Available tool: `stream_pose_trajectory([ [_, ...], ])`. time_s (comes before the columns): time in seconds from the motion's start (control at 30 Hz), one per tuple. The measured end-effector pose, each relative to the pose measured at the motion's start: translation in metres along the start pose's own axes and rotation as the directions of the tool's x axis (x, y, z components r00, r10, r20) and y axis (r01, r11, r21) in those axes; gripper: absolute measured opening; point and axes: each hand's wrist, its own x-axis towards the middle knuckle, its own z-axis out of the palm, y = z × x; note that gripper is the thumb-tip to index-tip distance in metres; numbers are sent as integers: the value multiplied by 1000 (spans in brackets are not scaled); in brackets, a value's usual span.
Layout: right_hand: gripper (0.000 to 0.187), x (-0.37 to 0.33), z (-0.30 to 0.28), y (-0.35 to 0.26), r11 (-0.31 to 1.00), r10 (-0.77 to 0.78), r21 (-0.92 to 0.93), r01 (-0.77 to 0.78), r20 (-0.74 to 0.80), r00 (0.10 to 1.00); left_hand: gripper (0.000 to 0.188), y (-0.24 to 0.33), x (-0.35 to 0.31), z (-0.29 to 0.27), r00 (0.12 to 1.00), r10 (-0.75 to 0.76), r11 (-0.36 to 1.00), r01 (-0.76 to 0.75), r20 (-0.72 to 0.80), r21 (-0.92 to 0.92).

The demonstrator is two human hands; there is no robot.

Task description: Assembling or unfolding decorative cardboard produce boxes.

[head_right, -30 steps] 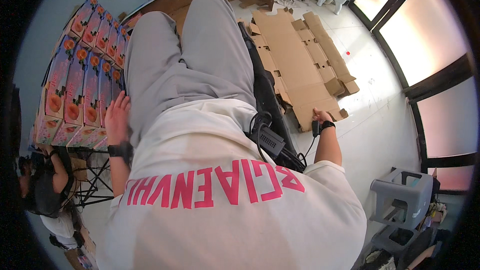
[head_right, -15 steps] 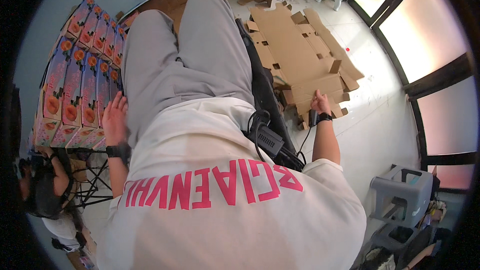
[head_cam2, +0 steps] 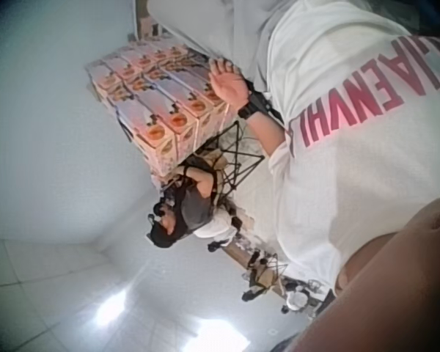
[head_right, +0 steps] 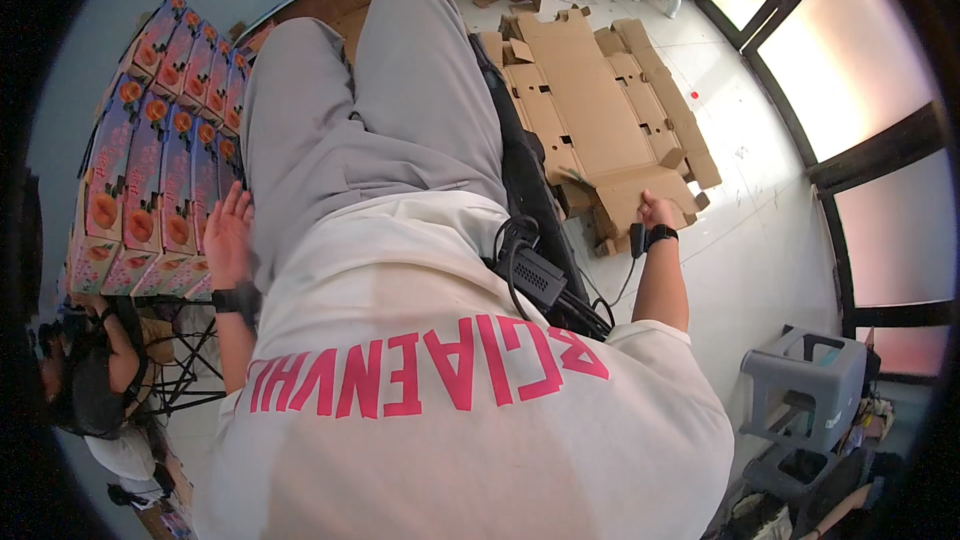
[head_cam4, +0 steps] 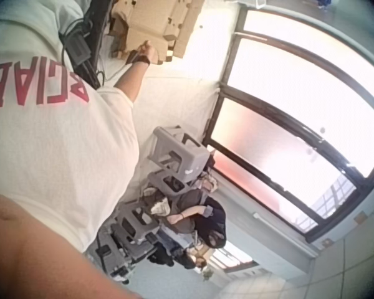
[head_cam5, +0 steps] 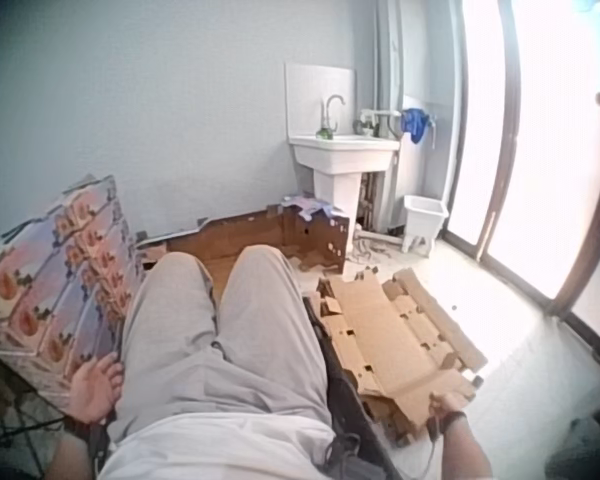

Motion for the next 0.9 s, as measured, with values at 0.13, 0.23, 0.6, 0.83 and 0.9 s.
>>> stream_pose_trajectory([
  [0.13,11,5,8,-2,991,-82,-105,83,18,997,52,-1,0,-1,999,-37,999,38,30,-20],
  [0.23,12,-7,-3,7,991,-106,-75,109,48,993,51,-2,1,-1,999,-22,1000,23,33,-14],
  [0.6,17,-36,-49,43,990,24,-141,8,225,974,52,-2,2,-4,1000,19,1000,-19,4,25],
  [0.83,19,-4,-13,19,834,-301,-537,126,-251,920,53,-1,1,-6,999,-25,1000,25,29,5],
  [0.9,22,5,-4,14,766,-323,-638,78,-277,905,53,-1,1,-7,1000,11,1000,-11,6,11],
])
